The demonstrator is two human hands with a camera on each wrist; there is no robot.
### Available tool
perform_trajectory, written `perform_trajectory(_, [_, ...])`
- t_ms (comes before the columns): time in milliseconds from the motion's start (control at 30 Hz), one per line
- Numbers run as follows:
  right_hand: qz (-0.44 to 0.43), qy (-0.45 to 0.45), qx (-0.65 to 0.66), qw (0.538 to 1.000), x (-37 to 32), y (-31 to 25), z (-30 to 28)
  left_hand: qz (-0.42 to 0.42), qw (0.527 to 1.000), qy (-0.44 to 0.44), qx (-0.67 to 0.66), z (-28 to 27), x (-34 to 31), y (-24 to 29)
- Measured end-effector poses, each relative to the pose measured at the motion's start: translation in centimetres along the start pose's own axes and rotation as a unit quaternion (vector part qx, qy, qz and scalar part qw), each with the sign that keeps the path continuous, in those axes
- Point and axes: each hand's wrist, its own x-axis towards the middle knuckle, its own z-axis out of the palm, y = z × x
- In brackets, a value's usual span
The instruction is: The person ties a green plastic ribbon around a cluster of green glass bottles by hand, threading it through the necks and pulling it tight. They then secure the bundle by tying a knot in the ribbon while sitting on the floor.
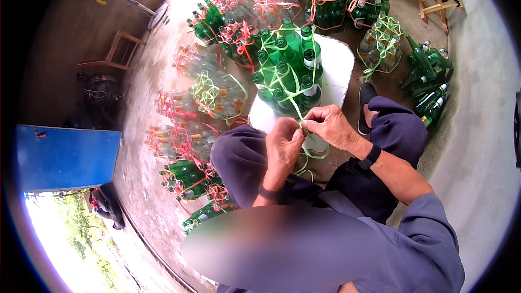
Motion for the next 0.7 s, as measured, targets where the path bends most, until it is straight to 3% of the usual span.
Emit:
perform_trajectory(367, [-0.029, 0.008, -0.038, 0.999, -0.5, -0.5, 0.2, 0.010, 0.987, 0.013, 0.161, 0.4, 0.2, 1.1])
perform_trajectory(600, [-0.067, 0.012, -0.072, 0.995, -0.5, -0.4, 0.6, -0.040, 0.992, 0.008, 0.122, 0.3, 0.0, 0.2])
perform_trajectory(700, [-0.046, 0.008, -0.049, 0.998, -0.3, -0.2, 0.6, -0.062, 0.998, 0.012, 0.017, 0.3, -0.1, -0.9])
